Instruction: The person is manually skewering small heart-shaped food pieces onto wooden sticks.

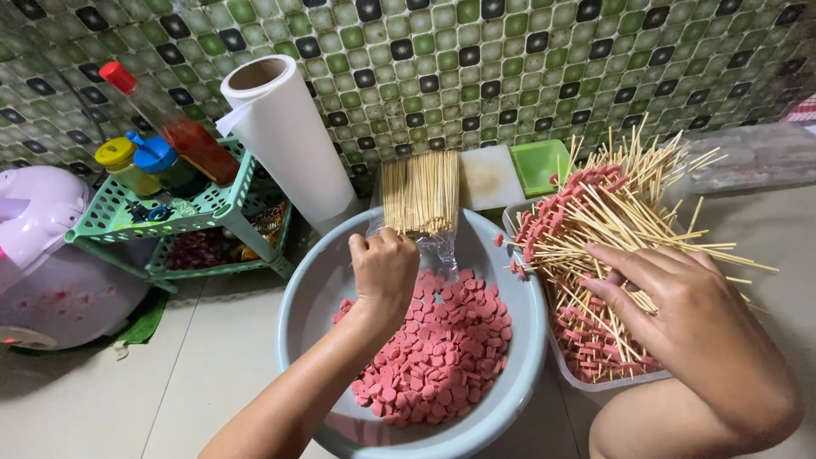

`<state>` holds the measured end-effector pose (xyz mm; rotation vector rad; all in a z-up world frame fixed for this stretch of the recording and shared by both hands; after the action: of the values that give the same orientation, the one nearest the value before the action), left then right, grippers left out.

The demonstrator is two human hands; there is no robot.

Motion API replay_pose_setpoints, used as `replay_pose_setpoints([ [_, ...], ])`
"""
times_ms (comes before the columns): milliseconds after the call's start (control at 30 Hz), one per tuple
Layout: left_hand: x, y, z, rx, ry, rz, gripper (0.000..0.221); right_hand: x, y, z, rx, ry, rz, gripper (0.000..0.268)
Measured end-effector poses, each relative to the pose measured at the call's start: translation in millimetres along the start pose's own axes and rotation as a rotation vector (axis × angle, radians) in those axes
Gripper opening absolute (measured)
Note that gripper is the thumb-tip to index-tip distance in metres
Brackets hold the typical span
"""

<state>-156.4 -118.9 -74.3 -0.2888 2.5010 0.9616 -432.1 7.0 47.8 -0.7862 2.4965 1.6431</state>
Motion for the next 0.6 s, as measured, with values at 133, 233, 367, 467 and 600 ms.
replay_pose_setpoints([
  [133,-10,30,-2,0.103,0.063,-0.005,0.021,2,-1,2,-0.020,-0.008,0.007,0.046],
  [233,-30,93,1,0.206,0.078,0.107,0.021,-5,-2,3,-0.058,0.032,0.015,0.050],
  [367,-56,175,15,0.234,0.072,0.133,0.013,-19,-11,-6,-0.154,0.092,-0.081,0.051],
  [467,-61,203,44,0.324,0.075,0.383,0.014,-31,-31,-8,-0.314,0.119,-0.246,0.066],
  [600,-16,183,100,0.578,-0.204,0.210,0.023,-63,-40,-9,-0.493,0.373,-0.391,0.063],
])
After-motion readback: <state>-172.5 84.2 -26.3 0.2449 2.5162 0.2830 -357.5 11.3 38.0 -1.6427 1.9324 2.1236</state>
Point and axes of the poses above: each hand's wrist, its own z-axis away from the middle knuckle, its own y-axis out of the back of the hand, x = y × z, the point moved 4 cm from there along -z, towards the middle knuckle, and after that the axes turned 5 degrees about -z, right-handed, at the moved point
